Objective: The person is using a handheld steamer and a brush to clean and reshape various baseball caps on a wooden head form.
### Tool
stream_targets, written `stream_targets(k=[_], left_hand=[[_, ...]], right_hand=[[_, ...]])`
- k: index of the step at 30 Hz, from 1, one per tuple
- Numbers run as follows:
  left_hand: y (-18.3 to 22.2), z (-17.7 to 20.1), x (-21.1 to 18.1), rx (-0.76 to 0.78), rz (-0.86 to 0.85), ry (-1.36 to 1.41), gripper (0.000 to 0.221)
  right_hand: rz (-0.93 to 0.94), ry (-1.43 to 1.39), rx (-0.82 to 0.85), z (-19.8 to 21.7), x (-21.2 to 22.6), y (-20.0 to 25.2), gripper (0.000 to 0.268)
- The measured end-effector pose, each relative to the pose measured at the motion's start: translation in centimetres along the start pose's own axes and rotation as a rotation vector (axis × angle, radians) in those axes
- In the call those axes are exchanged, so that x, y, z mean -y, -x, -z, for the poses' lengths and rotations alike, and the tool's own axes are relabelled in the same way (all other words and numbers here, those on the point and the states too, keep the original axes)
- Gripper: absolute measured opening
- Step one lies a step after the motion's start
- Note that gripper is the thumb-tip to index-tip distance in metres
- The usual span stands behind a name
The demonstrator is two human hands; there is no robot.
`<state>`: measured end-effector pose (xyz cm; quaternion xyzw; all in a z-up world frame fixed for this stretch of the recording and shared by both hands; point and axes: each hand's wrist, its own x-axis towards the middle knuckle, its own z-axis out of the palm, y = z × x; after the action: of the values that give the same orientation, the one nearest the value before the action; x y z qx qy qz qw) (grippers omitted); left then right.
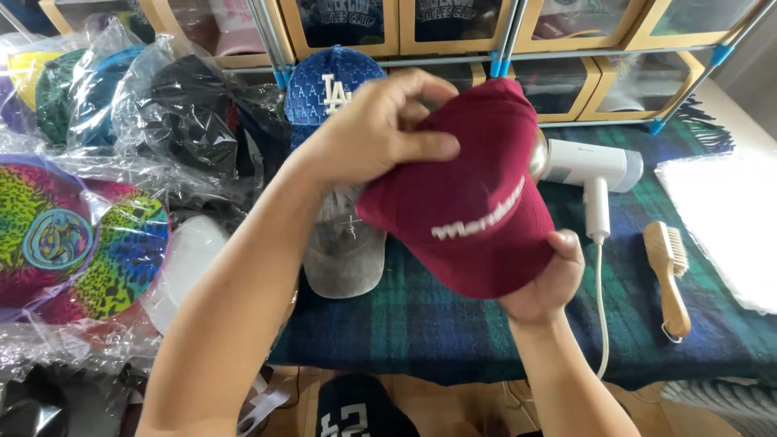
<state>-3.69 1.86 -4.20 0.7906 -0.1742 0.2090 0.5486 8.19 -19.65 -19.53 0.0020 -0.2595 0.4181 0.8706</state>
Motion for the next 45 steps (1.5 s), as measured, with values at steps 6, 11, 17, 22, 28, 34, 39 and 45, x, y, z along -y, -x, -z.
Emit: stream_targets(k=[6, 11, 17, 22, 28, 34, 39, 45], left_hand=[[3.3, -1.4, -1.8, -0.328, -0.679, -1.035, 0.073], [6.2, -0.9, 1.1, -0.305, -0.769, -1.519, 0.037], [5.3, 8.9, 7.4, -0.488, -0.673, -1.797, 0.029], [7.2, 13.0, 11.4, -0.296, 0.019, -1.588, 0.041], [8.2, 10.9, 8.4, -0.272, -0.036, -1.413, 0.050], [8.2, 10.6, 9.1, -0.169, -0.345, -1.535, 0.038], [8.3, 10.0, 8.8, -0.171, -0.118, -1.507, 0.051], [5.5, 2.4, 5.7, -0.338, -0.397, -1.396, 0.078]], right_hand=[[0.024, -0.007, -0.039, -4.1, -2.3, -4.4, 0.042], [-0.070, -0.126, -0.073, -6.5, -5.5, -8.6, 0.031], [-0.220, 0.307, -0.331, -6.4, -10.0, -13.2, 0.028], [-0.374, 0.829, -0.483, -1.5, -11.0, -12.3, 0.040], [-0.058, 0.979, -0.460, 0.9, -11.2, -11.3, 0.071], [-0.113, 1.085, -0.285, -0.8, -12.2, -11.5, 0.065], [-0.178, 1.168, -0.200, 0.3, -11.1, -9.9, 0.079], [0.335, 1.568, -0.362, 0.0, -8.3, -4.5, 0.035]])
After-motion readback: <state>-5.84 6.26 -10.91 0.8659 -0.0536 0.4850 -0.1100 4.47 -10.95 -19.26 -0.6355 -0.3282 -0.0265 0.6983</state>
